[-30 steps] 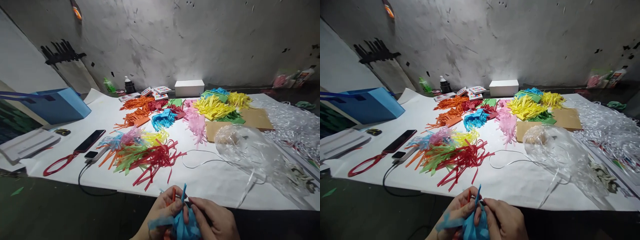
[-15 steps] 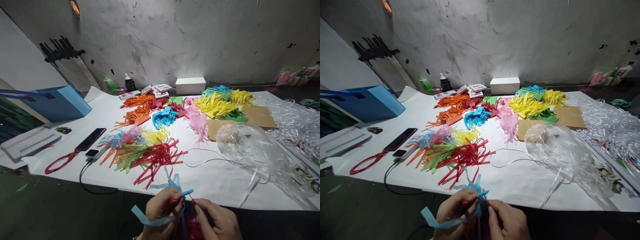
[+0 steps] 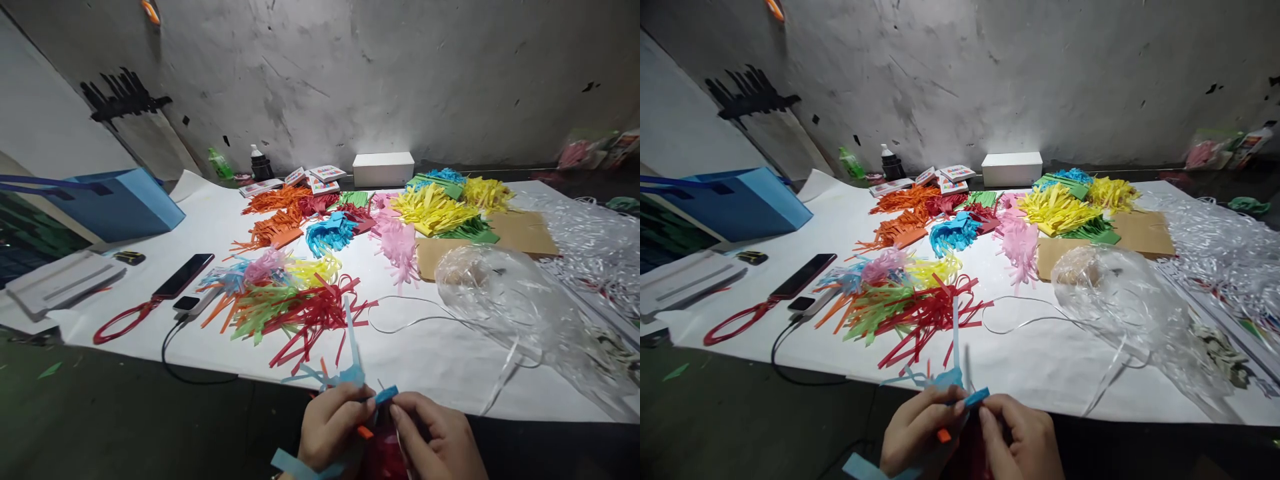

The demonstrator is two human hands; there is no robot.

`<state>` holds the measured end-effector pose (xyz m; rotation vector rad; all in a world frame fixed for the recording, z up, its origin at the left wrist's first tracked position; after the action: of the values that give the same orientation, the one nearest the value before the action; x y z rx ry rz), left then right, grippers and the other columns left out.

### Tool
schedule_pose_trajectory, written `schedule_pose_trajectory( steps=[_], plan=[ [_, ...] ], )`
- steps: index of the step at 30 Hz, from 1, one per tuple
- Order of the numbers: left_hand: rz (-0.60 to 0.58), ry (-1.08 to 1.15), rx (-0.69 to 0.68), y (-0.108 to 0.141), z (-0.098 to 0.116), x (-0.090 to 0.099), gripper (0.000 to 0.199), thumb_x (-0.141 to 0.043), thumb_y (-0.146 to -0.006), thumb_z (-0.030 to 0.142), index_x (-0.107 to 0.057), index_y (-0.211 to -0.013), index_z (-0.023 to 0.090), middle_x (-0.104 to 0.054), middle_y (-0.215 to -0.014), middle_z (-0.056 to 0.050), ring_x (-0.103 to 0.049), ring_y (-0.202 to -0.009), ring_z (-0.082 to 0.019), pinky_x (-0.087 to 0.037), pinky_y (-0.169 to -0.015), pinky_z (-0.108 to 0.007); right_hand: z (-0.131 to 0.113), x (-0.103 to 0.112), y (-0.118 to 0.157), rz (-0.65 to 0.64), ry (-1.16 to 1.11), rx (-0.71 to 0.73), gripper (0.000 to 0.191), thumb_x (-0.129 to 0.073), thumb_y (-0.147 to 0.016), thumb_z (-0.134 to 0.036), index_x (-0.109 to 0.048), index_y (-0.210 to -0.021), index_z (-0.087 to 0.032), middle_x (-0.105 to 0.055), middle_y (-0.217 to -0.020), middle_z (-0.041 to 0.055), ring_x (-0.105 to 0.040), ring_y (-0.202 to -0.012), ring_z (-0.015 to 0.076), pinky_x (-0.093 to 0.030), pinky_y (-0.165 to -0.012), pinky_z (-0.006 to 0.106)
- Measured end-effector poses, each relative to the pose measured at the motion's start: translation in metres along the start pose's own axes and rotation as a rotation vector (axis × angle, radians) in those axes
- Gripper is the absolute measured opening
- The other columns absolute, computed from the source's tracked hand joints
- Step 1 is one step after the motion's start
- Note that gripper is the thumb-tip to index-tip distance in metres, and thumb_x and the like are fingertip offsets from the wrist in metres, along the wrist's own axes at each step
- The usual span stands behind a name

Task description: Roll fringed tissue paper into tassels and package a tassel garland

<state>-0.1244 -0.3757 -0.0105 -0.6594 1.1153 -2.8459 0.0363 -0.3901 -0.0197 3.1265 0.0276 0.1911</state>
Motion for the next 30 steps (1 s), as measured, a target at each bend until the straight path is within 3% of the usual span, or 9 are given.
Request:
schedule_pose_trajectory(
  steps=[4, 6, 10, 12, 14, 17, 20, 27, 30],
  plan=[
    [-0.097, -0.021, 0.014, 0.005, -0.006, 0.000, 0.017, -0.059, -0.096, 0.027, -0.074, -0.090, 0.022, -0.078, -0.084, -0.007, -0.070, -0.068, -0.017, -0.050, -0.061, -0.024, 0.012, -0.009, -0.004, -0.075, -0.419, -0.332, 0.070, -0.073, -0.077, -0.066, -0.063, -0.126, -0.016, -0.063, -0.054, -0.0012, -0.049, -0.036, 0.0090, -0.037, -0.037, 0.018],
    [-0.174, 0.018, 0.056, 0.006, -0.010, -0.004, 0.022, -0.054, -0.099, 0.032, -0.073, -0.095, 0.022, -0.078, -0.081, -0.007, -0.071, -0.065, -0.017, -0.050, -0.057, -0.024, 0.013, -0.014, -0.007, -0.130, -0.471, -0.351, 0.065, -0.075, -0.075, -0.066, -0.068, -0.114, -0.014, -0.062, -0.053, -0.0009, -0.050, -0.037, 0.0089, -0.038, -0.038, 0.018],
    [-0.289, 0.119, 0.058, 0.008, -0.014, -0.010, 0.016, -0.058, -0.092, 0.017, -0.069, -0.081, 0.020, -0.077, -0.079, -0.007, -0.070, -0.064, -0.016, -0.051, -0.058, -0.023, 0.013, 0.003, -0.019, 0.087, -0.212, -0.028, 0.035, -0.073, -0.082, -0.052, -0.074, -0.075, -0.017, -0.066, -0.070, 0.0041, -0.063, -0.065, 0.0144, -0.051, -0.058, 0.020],
    [-0.362, 0.198, 0.186, 0.008, -0.016, -0.012, 0.013, -0.063, -0.083, 0.009, -0.068, -0.078, 0.020, -0.075, -0.081, -0.006, -0.070, -0.070, -0.016, -0.052, -0.064, -0.024, 0.014, 0.020, -0.020, 0.302, -0.145, 0.114, 0.027, -0.074, -0.082, -0.046, -0.076, -0.075, -0.020, -0.070, -0.078, 0.0053, -0.066, -0.075, 0.0171, -0.054, -0.067, 0.022],
    [-0.416, 0.297, 0.441, 0.007, -0.017, -0.011, 0.023, -0.067, -0.075, 0.006, -0.070, -0.092, 0.021, -0.073, -0.098, -0.007, -0.070, -0.088, -0.019, -0.054, -0.075, -0.025, 0.017, 0.031, -0.016, 0.366, -0.169, 0.115, 0.023, -0.073, -0.084, -0.043, -0.079, -0.090, -0.022, -0.071, -0.073, 0.0032, -0.068, -0.068, 0.0166, -0.056, -0.064, 0.022],
    [-0.461, 0.394, 0.663, 0.002, -0.013, -0.008, 0.043, -0.065, -0.071, 0.004, -0.066, -0.109, 0.023, -0.062, -0.120, -0.009, -0.062, -0.108, -0.023, -0.054, -0.083, -0.029, 0.012, 0.024, -0.009, 0.092, -0.143, 0.048, 0.028, -0.070, -0.087, -0.040, -0.076, -0.110, -0.025, -0.070, -0.066, -0.0001, -0.066, -0.057, 0.0144, -0.054, -0.056, 0.020],
    [-0.556, 0.376, 0.614, -0.002, -0.006, -0.009, 0.032, -0.058, -0.073, 0.003, -0.064, -0.099, 0.021, -0.061, -0.103, -0.006, -0.059, -0.095, -0.021, -0.050, -0.081, -0.029, -0.002, 0.006, -0.004, -0.125, -0.039, 0.123, 0.023, -0.061, -0.092, -0.040, -0.076, -0.099, -0.025, -0.073, -0.076, 0.0010, -0.069, -0.065, 0.0143, -0.053, -0.062, 0.018],
    [-0.566, 0.711, 0.733, 0.003, -0.002, -0.011, 0.027, -0.063, -0.090, 0.033, -0.059, -0.114, 0.020, -0.061, -0.105, -0.007, -0.059, -0.093, -0.020, -0.048, -0.084, -0.031, -0.006, 0.000, -0.008, -0.100, 0.142, 0.274, 0.026, -0.047, -0.100, -0.035, -0.067, -0.088, -0.023, -0.068, -0.077, 0.0004, -0.065, -0.069, 0.0127, -0.049, -0.067, 0.018],
    [-0.522, 0.819, 0.914, 0.005, -0.006, -0.010, 0.036, -0.062, -0.090, 0.051, -0.067, -0.099, 0.017, -0.063, -0.088, -0.004, -0.057, -0.078, -0.016, -0.046, -0.072, -0.026, -0.002, 0.006, -0.006, 0.010, 0.136, 0.278, 0.026, -0.051, -0.099, -0.036, -0.068, -0.083, -0.024, -0.065, -0.070, -0.0014, -0.063, -0.063, 0.0119, -0.049, -0.062, 0.017]
  ],
)
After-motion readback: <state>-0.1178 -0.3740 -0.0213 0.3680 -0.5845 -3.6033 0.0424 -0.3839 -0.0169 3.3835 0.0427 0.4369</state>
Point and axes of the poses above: each hand's wrist, its own y-axis away from the middle knuckle, its own x-axis out of the back of the hand, z = x × y, the point moved 3 cm from there along -y, towards the middle knuckle
